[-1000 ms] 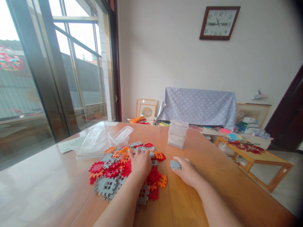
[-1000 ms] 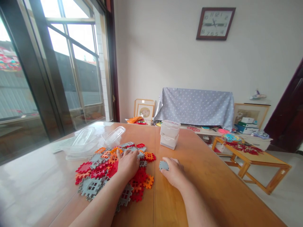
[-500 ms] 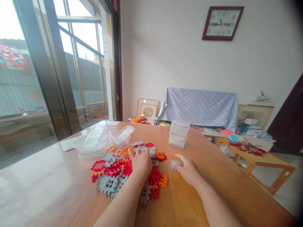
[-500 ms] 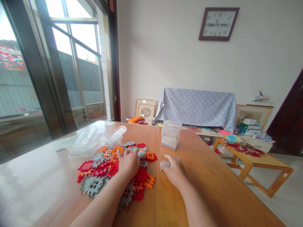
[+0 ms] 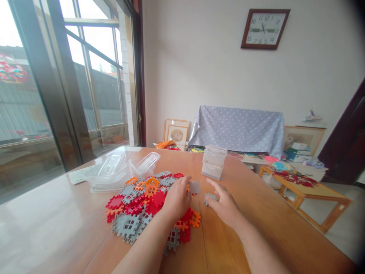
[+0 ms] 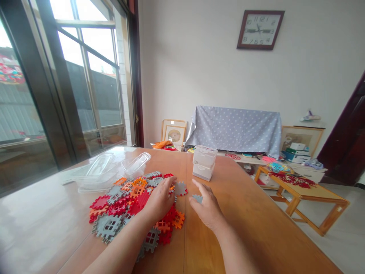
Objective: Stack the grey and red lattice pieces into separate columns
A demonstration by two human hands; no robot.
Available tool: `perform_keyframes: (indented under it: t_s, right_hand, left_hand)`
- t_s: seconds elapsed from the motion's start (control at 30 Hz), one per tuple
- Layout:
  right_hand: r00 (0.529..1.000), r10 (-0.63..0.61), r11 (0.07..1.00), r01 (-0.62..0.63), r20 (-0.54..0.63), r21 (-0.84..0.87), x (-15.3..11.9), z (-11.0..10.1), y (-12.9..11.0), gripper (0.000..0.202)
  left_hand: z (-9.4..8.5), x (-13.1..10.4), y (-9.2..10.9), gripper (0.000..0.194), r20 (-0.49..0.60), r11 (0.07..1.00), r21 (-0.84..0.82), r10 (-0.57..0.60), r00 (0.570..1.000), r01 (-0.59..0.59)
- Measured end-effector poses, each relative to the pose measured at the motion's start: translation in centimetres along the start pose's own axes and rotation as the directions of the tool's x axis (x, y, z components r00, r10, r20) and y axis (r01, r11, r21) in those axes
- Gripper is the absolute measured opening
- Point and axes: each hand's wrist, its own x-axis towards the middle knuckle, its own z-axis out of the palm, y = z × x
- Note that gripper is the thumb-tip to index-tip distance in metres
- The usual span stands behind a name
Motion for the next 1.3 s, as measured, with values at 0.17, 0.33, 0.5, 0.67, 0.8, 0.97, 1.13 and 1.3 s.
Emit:
perform_keyframes:
  t_s: [0.17,0.33,0.5,0.67,0.8,0.97,1.13,1.3]
  right_hand:
    - [0.990,-0.084,0.996,0.085,0.117,-0.005,-0.3,-0.3,-1.5,0.072]
    - [0.979,-0.099,0.995,0.103,0.178,-0.015,-0.2,-0.1,-1.2,0.057]
    - [0.987,0.031,0.997,-0.021,0.154,-0.068,0.3,-1.1,0.8,0.055]
    - [0.976,0.173,0.981,-0.158,0.134,-0.112,0.5,-2.4,3.1,0.057]
    - [0.966,0.192,0.978,-0.173,0.175,-0.118,0.5,-2.2,4.1,0.059]
    - [0.958,0.199,0.976,-0.174,0.208,-0.128,0.5,-1.5,5.0,0.062]
    - [0.946,0.207,0.974,-0.176,0.250,-0.143,0.5,-1.2,5.4,0.059]
    - [0.950,0.200,0.975,-0.170,0.241,-0.141,0.5,-1.0,5.6,0.056]
  left_hand:
    - [0.9,-0.6,0.6,0.066,0.109,0.994,-0.091,0.063,0.992,-0.053]
    - [1.3,-1.0,0.8,0.066,0.156,0.992,-0.114,0.076,0.985,-0.058]
    - [1.1,-0.9,0.5,0.066,0.099,0.999,-0.033,0.036,0.994,-0.033]
    - [0.5,-0.5,0.0,0.056,0.041,0.999,0.038,-0.022,0.999,0.020]
    - [0.2,-0.5,-0.3,0.051,0.021,0.997,0.069,-0.020,1.000,0.018]
    - [0.1,-0.5,-0.7,0.049,0.004,0.997,0.076,-0.023,1.000,0.023]
    - [0.1,-0.5,-1.0,0.047,-0.018,0.996,0.083,-0.027,0.999,0.028]
    - [0.0,-0.4,-1.4,0.044,-0.036,0.994,0.098,-0.035,0.999,0.038]
